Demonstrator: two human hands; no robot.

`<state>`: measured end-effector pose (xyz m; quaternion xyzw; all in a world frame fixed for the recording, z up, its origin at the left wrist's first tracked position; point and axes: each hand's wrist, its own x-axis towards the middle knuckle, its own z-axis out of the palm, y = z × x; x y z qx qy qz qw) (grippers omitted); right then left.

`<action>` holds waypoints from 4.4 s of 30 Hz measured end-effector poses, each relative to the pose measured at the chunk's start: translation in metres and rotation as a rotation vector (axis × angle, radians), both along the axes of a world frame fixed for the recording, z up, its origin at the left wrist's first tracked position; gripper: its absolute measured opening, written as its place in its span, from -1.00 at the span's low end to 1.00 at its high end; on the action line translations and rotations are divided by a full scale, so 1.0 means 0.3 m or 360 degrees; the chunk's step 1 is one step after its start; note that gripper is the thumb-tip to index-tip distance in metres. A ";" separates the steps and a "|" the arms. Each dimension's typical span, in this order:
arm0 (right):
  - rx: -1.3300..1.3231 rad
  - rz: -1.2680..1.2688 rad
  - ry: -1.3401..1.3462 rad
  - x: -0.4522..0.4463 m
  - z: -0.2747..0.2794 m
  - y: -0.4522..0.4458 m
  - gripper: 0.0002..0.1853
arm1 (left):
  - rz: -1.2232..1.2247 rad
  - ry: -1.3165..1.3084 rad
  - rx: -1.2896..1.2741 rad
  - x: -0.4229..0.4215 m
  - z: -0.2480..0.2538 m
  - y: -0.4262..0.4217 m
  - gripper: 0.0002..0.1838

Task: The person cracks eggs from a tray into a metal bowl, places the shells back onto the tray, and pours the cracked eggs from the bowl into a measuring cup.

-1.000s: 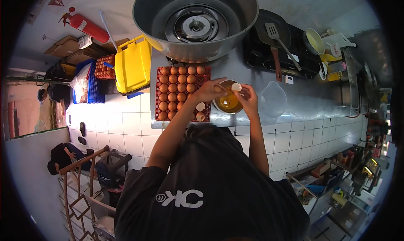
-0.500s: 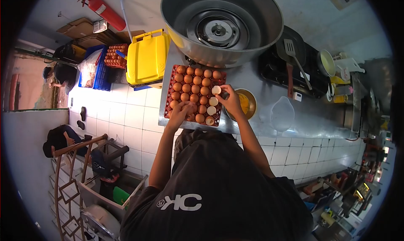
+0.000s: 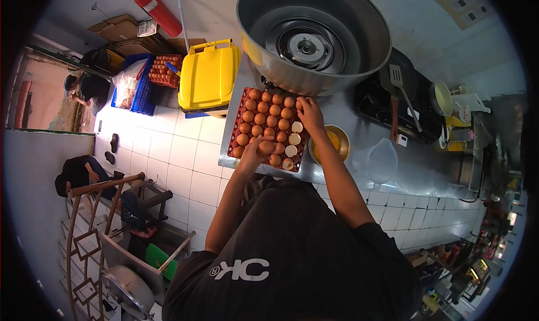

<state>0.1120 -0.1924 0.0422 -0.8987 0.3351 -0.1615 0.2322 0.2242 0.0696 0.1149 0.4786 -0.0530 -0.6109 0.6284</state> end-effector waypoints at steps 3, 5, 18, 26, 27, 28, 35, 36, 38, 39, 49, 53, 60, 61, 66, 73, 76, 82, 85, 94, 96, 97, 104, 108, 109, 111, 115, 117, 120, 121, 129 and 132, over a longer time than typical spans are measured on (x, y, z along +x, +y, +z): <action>0.0035 -0.0072 -0.0011 -0.016 0.030 0.001 -0.39 | 0.0050 0.0083 -0.0094 -0.014 -0.032 -0.046 -0.46; 0.0281 -0.0096 -0.0121 -0.060 0.113 0.027 -0.33 | 0.0071 0.0102 -0.0139 -0.026 -0.030 -0.078 -0.45; -0.0096 -0.0563 -0.0841 -0.478 0.383 0.316 -0.42 | -0.0723 0.0131 0.0152 -0.336 -0.141 -0.484 -0.22; 0.0004 -0.0489 -0.0618 -0.544 0.328 0.346 -0.39 | -0.0840 0.0243 0.0042 -0.380 -0.038 -0.511 -0.07; 0.0040 -0.0446 -0.0532 -0.549 0.325 0.344 -0.38 | -0.0833 0.0289 -0.0003 -0.385 -0.053 -0.515 -0.06; 0.0038 -0.0460 -0.0536 -0.560 0.326 0.341 -0.38 | -0.0846 0.0286 -0.0001 -0.387 -0.067 -0.514 -0.06; 0.1102 -0.0729 -0.1426 -0.595 0.232 0.294 -0.48 | -0.0824 0.0062 0.0149 -0.391 -0.070 -0.507 -0.19; 0.1442 -0.0794 -0.1551 -0.599 0.244 0.284 -0.50 | -0.0817 -0.0020 0.0124 -0.392 -0.088 -0.510 -0.27; 0.1646 -0.0875 -0.1554 -0.621 0.270 0.277 -0.53 | -0.0835 -0.0529 -0.0079 -0.375 -0.126 -0.503 -0.38; 0.1853 -0.0951 -0.1551 -0.626 0.285 0.273 -0.55 | -0.0833 -0.1038 -0.0286 -0.359 -0.136 -0.501 -0.48; 0.2069 -0.0868 -0.1503 -0.646 0.152 0.219 -0.58 | -0.1234 -0.1745 -0.0732 -0.283 0.034 -0.585 -0.50; 0.1588 -0.0787 -0.1083 -0.637 0.108 0.212 -0.57 | -0.1230 -0.1726 -0.0596 -0.296 0.016 -0.600 -0.54; 0.0768 -0.0934 -0.0725 -0.600 0.154 0.240 -0.49 | -0.1099 -0.1978 -0.0416 -0.345 -0.005 -0.595 -0.54; 0.0766 -0.0935 -0.0726 -0.598 0.153 0.241 -0.49 | -0.1099 -0.1978 -0.0418 -0.354 -0.009 -0.590 -0.54; 0.0501 -0.0936 -0.0556 -0.590 0.165 0.245 -0.45 | -0.0836 -0.2014 -0.0400 -0.395 -0.011 -0.569 -0.58; 0.0372 -0.0752 -0.0539 -0.601 0.210 0.233 -0.44 | -0.0789 -0.2253 -0.0466 -0.379 -0.023 -0.566 -0.54; 0.0192 -0.0682 -0.0542 -0.608 0.206 0.229 -0.43 | -0.0699 -0.2288 -0.0511 -0.380 -0.014 -0.555 -0.54; -0.0080 -0.0516 -0.0575 -0.624 0.232 0.219 -0.44 | -0.0417 -0.2653 -0.0986 -0.357 0.006 -0.556 -0.58; -0.0144 -0.0471 -0.0604 -0.625 0.265 0.216 -0.47 | -0.0298 -0.2807 -0.1172 -0.343 0.021 -0.559 -0.55; -0.0317 -0.0392 -0.0545 -0.633 0.325 0.218 -0.47 | -0.0236 -0.2979 -0.1319 -0.331 0.078 -0.540 -0.48; -0.0292 -0.0384 -0.0539 -0.637 0.338 0.220 -0.47 | -0.0258 -0.3007 -0.1312 -0.331 0.093 -0.534 -0.47; -0.0291 -0.0380 -0.0536 -0.637 0.339 0.219 -0.47 | -0.0254 -0.3005 -0.1308 -0.330 0.091 -0.534 -0.47; -0.0032 -0.0338 -0.0581 -0.639 0.327 0.230 -0.45 | -0.0249 -0.2662 -0.1153 -0.328 0.047 -0.525 -0.55; 0.0107 -0.0316 -0.0546 -0.635 0.308 0.232 -0.44 | -0.0274 -0.2288 -0.1012 -0.332 -0.003 -0.495 -0.61; 0.0110 -0.0300 -0.0537 -0.635 0.302 0.229 -0.44 | -0.0260 -0.2285 -0.0999 -0.327 -0.007 -0.490 -0.61; 0.0051 -0.0245 -0.0479 -0.639 0.300 0.223 -0.44 | -0.0306 -0.2445 -0.1046 -0.319 -0.010 -0.486 -0.59; 0.0015 -0.0196 -0.0417 -0.641 0.314 0.207 -0.44 | -0.0253 -0.2560 -0.1115 -0.297 0.001 -0.494 -0.59; -0.0026 -0.0157 -0.0373 -0.634 0.326 0.200 -0.45 | -0.0319 -0.2638 -0.1151 -0.288 0.004 -0.495 -0.57; -0.0019 -0.0138 -0.0356 -0.614 0.342 0.209 -0.46 | -0.0288 -0.2673 -0.1221 -0.292 0.006 -0.501 -0.63; -0.0018 -0.0137 -0.0356 -0.611 0.332 0.209 -0.46 | -0.0287 -0.2673 -0.1220 -0.296 0.006 -0.502 -0.63; 0.0334 -0.0631 -0.0417 -0.648 0.265 0.217 -0.49 | -0.0501 -0.2342 -0.0420 -0.232 0.010 -0.492 -0.75; 0.0214 -0.0581 -0.0398 -0.667 0.252 0.226 -0.49 | -0.1229 -0.2858 -0.0353 -0.232 -0.016 -0.529 -0.70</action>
